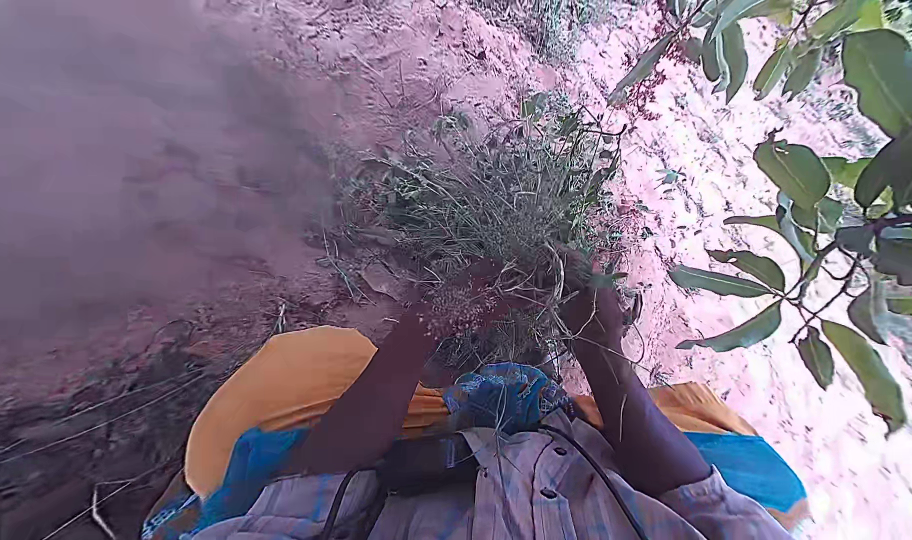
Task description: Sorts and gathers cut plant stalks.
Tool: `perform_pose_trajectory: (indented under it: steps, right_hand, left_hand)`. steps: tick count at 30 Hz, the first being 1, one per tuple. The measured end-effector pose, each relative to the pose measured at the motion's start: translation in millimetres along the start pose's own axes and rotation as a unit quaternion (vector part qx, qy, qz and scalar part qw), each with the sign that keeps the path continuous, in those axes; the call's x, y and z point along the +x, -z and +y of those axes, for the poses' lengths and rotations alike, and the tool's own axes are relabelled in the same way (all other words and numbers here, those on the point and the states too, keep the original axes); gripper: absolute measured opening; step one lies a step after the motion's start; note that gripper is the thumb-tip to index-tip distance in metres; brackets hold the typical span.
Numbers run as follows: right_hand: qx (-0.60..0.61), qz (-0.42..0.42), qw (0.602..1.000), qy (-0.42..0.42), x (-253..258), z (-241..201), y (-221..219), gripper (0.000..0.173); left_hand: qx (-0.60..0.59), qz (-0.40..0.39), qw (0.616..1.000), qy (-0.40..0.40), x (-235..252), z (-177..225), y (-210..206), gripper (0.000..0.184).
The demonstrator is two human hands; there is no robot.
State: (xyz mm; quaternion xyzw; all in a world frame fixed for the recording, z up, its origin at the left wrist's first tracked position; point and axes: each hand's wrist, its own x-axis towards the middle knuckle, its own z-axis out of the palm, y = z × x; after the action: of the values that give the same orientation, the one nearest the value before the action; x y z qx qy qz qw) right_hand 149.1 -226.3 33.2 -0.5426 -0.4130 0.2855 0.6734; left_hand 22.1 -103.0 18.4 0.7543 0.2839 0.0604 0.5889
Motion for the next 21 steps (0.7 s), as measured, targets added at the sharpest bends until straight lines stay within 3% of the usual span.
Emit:
perform_pose_trajectory:
  steps: [2, 3, 4, 5, 6, 7, 8, 11, 13, 15, 17, 19, 21]
  right_hand:
    - [0.027, -0.014, 0.999, -0.036, 1.0, -0.5, 0.5, 0.047]
    - [0.027, -0.03, 0.999, -0.032, 4.8, 0.1, 4.6, 0.052]
    - [0.012, -0.034, 0.999, -0.019, 9.2, -1.9, 9.3, 0.052]
    - [-0.024, -0.029, 0.999, -0.006, 14.1, -4.1, 15.8, 0.049]
    - [-0.078, -0.014, 0.997, -0.006, 18.4, -5.8, 24.3, 0.045]
    - [-0.14, 0.01, 0.99, -0.017, 22.5, -6.4, 33.6, 0.039]
    - [-0.205, 0.034, 0.977, -0.038, 25.7, -5.6, 43.7, 0.034]
    - [-0.379, 0.006, 0.906, -0.191, 32.2, -0.4, 72.1, 0.031]
    - [-0.449, -0.093, 0.829, -0.319, 35.7, 11.2, 80.9, 0.034]
    - [-0.486, -0.186, 0.747, -0.414, 34.7, 34.3, 79.6, 0.04]
    - [-0.503, -0.242, 0.691, -0.46, 27.0, 60.4, 77.9, 0.045]
    - [-0.513, -0.23, 0.683, -0.467, 24.7, 70.6, 76.7, 0.043]
    - [-0.513, -0.132, 0.744, -0.408, 29.9, 58.6, 78.6, 0.037]
  left_hand:
    - [-0.012, 0.03, 0.988, -0.15, 10.3, -9.4, -9.7, 0.013]
    - [-0.039, 0.038, 0.975, -0.215, 16.8, -24.7, -12.3, 0.017]
    - [-0.066, 0.097, 0.949, -0.292, 25.7, -45.0, -19.0, 0.02]
    - [-0.111, 0.205, 0.894, -0.383, 41.3, -62.7, -30.3, 0.023]
    - [-0.102, 0.17, 0.959, -0.202, 20.8, -34.2, -6.7, 0.025]
    - [-0.107, 0.19, 0.97, -0.106, 19.4, -20.3, 9.8, 0.028]
    - [-0.119, 0.237, 0.96, -0.087, 24.0, -21.7, 23.9, 0.031]
    - [-0.225, 0.405, 0.873, -0.152, 35.2, -51.9, 64.9, 0.041]
    - [-0.34, 0.492, 0.793, -0.113, 31.4, -37.5, 77.2, 0.026]
    - [-0.395, 0.504, 0.761, -0.101, 22.9, -31.3, 84.3, 0.017]
    - [-0.412, 0.488, 0.758, -0.13, 19.1, -32.6, 85.3, 0.02]
    - [-0.415, 0.475, 0.762, -0.147, 19.7, -33.9, 85.9, 0.021]
    - [-0.419, 0.472, 0.762, -0.146, 20.3, -33.2, 85.5, 0.019]
